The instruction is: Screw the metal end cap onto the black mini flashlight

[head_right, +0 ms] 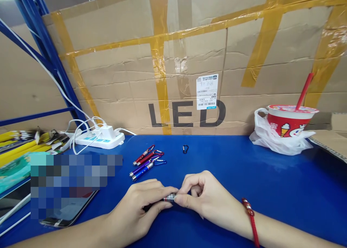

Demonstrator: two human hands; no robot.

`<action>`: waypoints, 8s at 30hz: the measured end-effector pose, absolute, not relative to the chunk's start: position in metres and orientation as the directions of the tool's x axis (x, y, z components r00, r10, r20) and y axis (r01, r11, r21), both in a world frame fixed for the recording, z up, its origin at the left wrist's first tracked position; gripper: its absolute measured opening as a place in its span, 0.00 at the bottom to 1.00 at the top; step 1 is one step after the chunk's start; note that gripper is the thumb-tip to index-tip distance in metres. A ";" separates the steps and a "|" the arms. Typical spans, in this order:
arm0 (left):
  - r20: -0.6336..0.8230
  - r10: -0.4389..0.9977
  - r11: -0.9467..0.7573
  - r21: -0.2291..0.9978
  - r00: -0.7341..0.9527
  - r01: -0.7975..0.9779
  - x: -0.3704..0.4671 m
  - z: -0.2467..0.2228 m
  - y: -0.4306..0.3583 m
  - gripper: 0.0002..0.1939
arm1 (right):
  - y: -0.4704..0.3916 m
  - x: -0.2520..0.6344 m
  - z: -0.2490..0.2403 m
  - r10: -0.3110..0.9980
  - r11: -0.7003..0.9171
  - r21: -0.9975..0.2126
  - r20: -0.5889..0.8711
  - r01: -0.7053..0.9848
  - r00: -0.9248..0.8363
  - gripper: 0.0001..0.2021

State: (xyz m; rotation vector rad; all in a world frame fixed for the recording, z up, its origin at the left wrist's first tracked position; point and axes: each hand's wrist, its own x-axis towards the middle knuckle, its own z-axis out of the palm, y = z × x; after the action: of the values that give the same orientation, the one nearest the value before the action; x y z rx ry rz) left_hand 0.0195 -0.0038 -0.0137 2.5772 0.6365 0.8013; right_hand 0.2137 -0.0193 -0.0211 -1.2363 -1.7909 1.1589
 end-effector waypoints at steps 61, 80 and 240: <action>0.407 0.581 -0.784 0.513 0.705 0.350 0.022 -0.024 0.003 0.11 | -0.017 0.212 -0.014 0.969 0.050 -0.981 0.002 0.189 -0.246 0.16; 0.441 0.561 -0.782 0.560 0.701 0.273 0.022 -0.016 -0.003 0.13 | -0.023 0.209 -0.014 0.965 0.080 -0.974 0.022 0.213 -0.262 0.17; 0.365 0.642 -0.739 0.530 0.674 0.417 0.020 -0.007 -0.009 0.09 | -0.016 0.210 -0.025 0.958 0.220 -0.875 0.110 0.432 -0.265 0.15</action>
State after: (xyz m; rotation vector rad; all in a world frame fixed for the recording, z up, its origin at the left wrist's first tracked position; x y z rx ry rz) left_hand 0.0202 -0.0092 -0.0071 2.4834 0.8273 0.7620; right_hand 0.2102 -0.0158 -0.0255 -1.2879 -1.8141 0.9816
